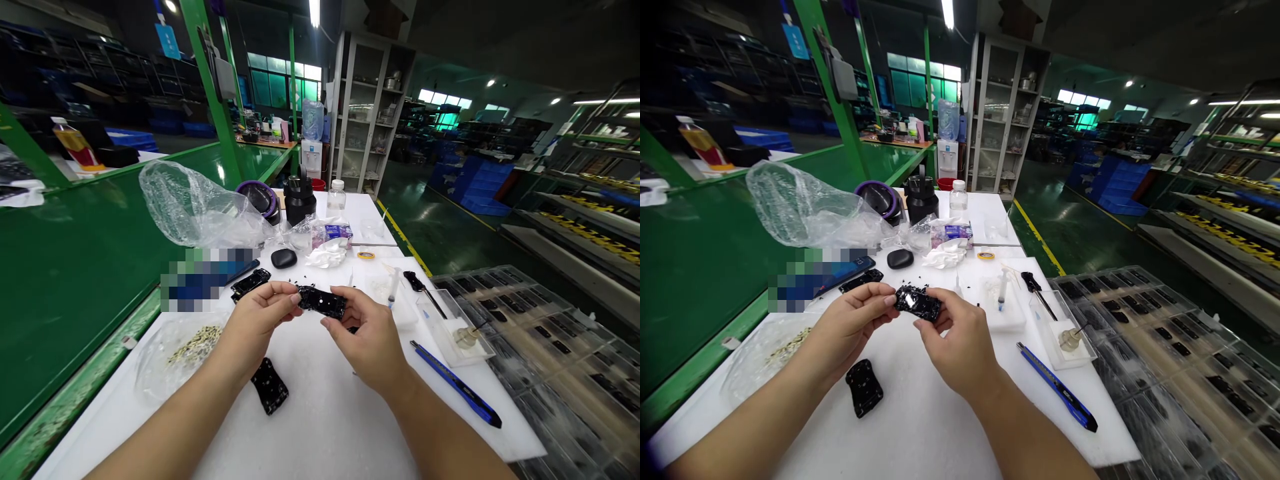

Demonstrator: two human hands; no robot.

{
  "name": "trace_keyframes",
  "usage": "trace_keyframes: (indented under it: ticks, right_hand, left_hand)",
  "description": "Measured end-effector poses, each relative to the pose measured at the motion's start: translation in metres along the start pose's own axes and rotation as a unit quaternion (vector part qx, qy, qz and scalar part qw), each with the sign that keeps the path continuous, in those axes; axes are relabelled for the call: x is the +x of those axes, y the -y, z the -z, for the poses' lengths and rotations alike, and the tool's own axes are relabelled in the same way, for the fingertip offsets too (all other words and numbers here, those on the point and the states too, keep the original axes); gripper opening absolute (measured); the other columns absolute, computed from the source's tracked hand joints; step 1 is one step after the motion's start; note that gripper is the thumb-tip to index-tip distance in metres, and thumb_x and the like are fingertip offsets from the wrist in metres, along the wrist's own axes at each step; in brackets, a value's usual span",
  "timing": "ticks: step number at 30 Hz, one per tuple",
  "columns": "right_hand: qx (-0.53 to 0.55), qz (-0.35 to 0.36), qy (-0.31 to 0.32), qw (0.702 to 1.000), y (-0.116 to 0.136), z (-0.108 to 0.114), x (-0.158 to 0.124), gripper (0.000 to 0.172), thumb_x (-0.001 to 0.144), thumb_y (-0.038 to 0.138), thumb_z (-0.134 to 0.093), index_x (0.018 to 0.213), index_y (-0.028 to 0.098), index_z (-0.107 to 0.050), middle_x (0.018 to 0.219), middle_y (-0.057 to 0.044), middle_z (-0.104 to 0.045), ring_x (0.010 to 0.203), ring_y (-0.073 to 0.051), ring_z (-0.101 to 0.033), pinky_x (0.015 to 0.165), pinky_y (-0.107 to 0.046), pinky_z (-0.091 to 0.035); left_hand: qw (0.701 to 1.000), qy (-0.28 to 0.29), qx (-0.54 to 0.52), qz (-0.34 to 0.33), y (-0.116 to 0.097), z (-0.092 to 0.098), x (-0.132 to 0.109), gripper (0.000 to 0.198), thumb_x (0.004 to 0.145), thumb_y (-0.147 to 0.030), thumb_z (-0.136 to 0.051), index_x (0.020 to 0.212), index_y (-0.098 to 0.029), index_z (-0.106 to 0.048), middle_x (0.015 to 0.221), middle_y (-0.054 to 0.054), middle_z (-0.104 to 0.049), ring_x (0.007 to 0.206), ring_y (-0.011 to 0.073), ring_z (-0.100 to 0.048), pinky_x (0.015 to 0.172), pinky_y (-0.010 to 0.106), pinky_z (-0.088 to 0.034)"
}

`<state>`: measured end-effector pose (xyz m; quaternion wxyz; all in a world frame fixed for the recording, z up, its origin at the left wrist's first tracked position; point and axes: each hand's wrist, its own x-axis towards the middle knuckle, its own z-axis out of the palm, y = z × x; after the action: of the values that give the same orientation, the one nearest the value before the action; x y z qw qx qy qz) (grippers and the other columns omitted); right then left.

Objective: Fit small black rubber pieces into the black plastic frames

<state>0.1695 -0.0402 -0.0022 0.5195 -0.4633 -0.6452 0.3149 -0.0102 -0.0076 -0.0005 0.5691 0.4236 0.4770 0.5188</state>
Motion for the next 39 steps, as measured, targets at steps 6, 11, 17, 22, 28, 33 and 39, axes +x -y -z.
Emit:
trace_keyframes:
  ticks: [6,11,17,22,28,33,39]
  right_hand:
    - [0.005,0.004,-0.003,1.0,-0.0004,-0.0001,0.0005,0.037,0.077,0.018,-0.069,0.114,0.019,-0.065,0.076,-0.001,-0.069,0.065,-0.014,-0.064,0.063,-0.025,-0.057]
    - [0.001,0.002,-0.006,1.0,-0.0005,0.0003,0.0003,0.037,0.077,0.018,-0.069,0.114,0.02,-0.065,0.076,-0.001,-0.069,0.064,-0.014,-0.064,0.062,-0.026,-0.057]
    - [0.007,0.004,-0.012,1.0,-0.0008,-0.0008,-0.0006,0.037,0.078,0.016,-0.068,0.114,0.02,-0.065,0.08,-0.001,-0.07,0.066,-0.014,-0.065,0.064,-0.026,-0.057]
    - [0.013,-0.005,-0.02,1.0,-0.0024,-0.0005,-0.0016,0.036,0.08,0.017,-0.066,0.116,0.022,-0.064,0.082,-0.001,-0.072,0.071,-0.016,-0.068,0.066,-0.028,-0.058]
    - [0.0,-0.021,-0.018,1.0,-0.0059,-0.002,0.0003,0.037,0.08,0.019,-0.066,0.117,0.021,-0.064,0.081,-0.002,-0.072,0.071,-0.019,-0.068,0.065,-0.031,-0.057]
    - [0.003,-0.026,-0.019,0.999,-0.006,-0.0025,0.0012,0.036,0.079,0.017,-0.065,0.115,0.022,-0.065,0.079,-0.001,-0.071,0.067,-0.018,-0.067,0.062,-0.03,-0.055]
    - [-0.007,-0.015,-0.012,1.0,-0.004,0.0,0.0003,0.038,0.081,0.016,-0.062,0.119,0.022,-0.063,0.083,-0.001,-0.07,0.07,-0.017,-0.066,0.064,-0.03,-0.055]
  left_hand:
    - [1.0,0.0,0.0,0.007,-0.0012,-0.0015,-0.0013,0.027,0.068,-0.032,-0.081,0.084,-0.018,-0.066,0.069,-0.001,-0.067,0.066,0.0131,-0.06,0.069,0.027,-0.043]
    - [1.0,0.003,-0.003,0.007,-0.0031,-0.0014,-0.0017,0.025,0.067,-0.032,-0.081,0.083,-0.018,-0.068,0.067,0.0,-0.067,0.066,0.0142,-0.061,0.068,0.027,-0.043]
    - [0.999,0.015,-0.03,0.018,-0.0062,-0.0022,-0.0026,0.024,0.068,-0.035,-0.08,0.079,-0.017,-0.068,0.068,0.001,-0.068,0.065,0.0139,-0.062,0.067,0.025,-0.044]
    - [0.994,0.017,-0.086,0.06,-0.0075,-0.0035,-0.0028,0.021,0.072,-0.033,-0.078,0.083,-0.017,-0.07,0.078,0.004,-0.073,0.074,0.0148,-0.067,0.075,0.026,-0.048]
    - [0.998,0.001,-0.033,0.053,-0.0073,-0.0042,-0.0022,0.023,0.071,-0.035,-0.077,0.082,-0.016,-0.073,0.075,0.006,-0.073,0.073,0.0165,-0.065,0.073,0.027,-0.049]
    - [0.998,0.041,0.043,0.032,-0.004,-0.0002,-0.0019,0.022,0.072,-0.037,-0.076,0.079,-0.016,-0.077,0.078,0.009,-0.075,0.069,0.0166,-0.062,0.069,0.028,-0.046]
    - [0.978,0.037,0.197,-0.052,-0.0083,0.0038,-0.0051,0.023,0.079,-0.041,-0.069,0.075,-0.019,-0.077,0.078,0.008,-0.075,0.075,0.0215,-0.062,0.075,0.032,-0.046]
